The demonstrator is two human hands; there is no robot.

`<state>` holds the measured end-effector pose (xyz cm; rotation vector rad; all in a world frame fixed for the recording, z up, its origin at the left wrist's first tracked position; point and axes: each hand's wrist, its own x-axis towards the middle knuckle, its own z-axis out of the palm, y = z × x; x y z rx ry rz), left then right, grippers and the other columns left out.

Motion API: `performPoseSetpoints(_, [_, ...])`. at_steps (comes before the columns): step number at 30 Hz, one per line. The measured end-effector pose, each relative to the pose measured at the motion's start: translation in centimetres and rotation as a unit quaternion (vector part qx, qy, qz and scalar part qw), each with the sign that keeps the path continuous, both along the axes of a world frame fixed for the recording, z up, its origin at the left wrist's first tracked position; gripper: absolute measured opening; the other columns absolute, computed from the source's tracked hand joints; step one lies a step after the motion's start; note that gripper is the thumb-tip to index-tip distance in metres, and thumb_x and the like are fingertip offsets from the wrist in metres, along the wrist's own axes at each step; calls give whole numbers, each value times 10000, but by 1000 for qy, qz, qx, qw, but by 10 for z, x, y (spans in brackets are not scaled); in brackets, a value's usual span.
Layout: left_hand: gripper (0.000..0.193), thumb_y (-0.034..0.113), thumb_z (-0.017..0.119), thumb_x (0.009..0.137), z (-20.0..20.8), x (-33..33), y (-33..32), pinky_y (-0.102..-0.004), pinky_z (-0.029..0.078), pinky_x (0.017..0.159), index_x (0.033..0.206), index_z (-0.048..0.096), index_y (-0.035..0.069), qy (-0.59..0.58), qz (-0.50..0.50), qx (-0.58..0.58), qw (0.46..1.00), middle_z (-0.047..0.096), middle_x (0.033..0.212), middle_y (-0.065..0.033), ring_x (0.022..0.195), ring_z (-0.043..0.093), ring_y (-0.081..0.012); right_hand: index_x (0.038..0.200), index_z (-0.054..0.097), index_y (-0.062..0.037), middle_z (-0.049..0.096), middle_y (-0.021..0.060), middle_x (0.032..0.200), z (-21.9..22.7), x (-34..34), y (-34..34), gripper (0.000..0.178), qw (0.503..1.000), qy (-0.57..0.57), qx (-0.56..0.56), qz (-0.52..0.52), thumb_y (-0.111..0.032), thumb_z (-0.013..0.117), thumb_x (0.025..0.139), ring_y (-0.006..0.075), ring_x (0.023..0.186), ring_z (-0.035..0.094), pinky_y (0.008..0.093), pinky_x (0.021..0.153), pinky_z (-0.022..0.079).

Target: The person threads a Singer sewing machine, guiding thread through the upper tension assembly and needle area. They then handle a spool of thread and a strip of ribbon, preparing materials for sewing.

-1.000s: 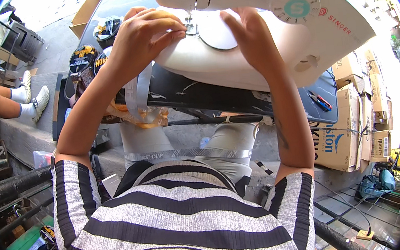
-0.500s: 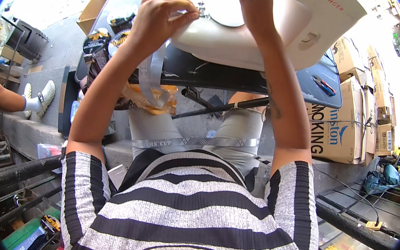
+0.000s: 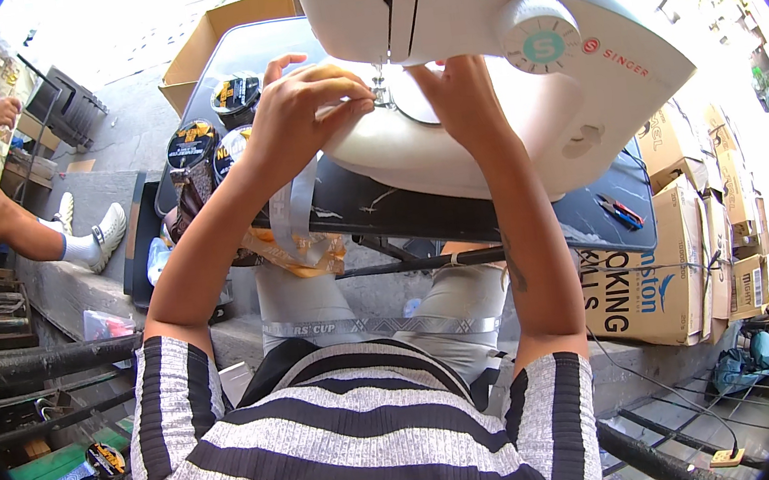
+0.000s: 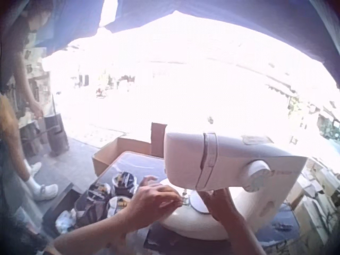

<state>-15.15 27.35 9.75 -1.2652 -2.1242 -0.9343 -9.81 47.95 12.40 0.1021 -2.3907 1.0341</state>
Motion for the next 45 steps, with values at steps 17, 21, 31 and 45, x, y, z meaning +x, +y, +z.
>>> performPoseSetpoints(17, [62, 255, 775, 832, 5, 4, -2, -496, 332, 1068, 856, 767, 198, -10, 17, -16, 1000, 746, 922, 26, 909, 713, -167, 1129, 599, 19, 624, 143, 958, 6, 13, -3, 311, 989, -144, 43, -11, -167, 660, 888, 223, 819, 563, 356, 738, 462])
performPoseSetpoints(21, [46, 229, 767, 833, 5, 3, -1, -505, 331, 1071, 851, 754, 189, -11, 10, -9, 1000, 731, 916, 23, 910, 702, -177, 1117, 603, 23, 623, 145, 937, 6, 13, -3, 313, 987, -156, 44, -17, -171, 667, 880, 223, 787, 563, 356, 714, 465])
performPoseSetpoints(31, [76, 227, 778, 842, 8, 5, -2, -495, 343, 1029, 909, 777, 193, -46, 4, -23, 999, 763, 949, 1, 947, 711, -166, 1081, 617, 35, 605, 142, 851, 2, 14, -3, 320, 990, -129, 47, -22, -185, 695, 863, 219, 715, 540, 370, 680, 462])
performPoseSetpoints(45, [62, 219, 780, 844, 10, 5, 0, -438, 360, 938, 885, 774, 173, -43, 8, -18, 999, 770, 938, 4, 919, 714, -150, 1053, 617, 41, 602, 149, 798, 2, 12, -2, 303, 992, -107, 71, -18, -156, 733, 854, 232, 708, 573, 383, 673, 470])
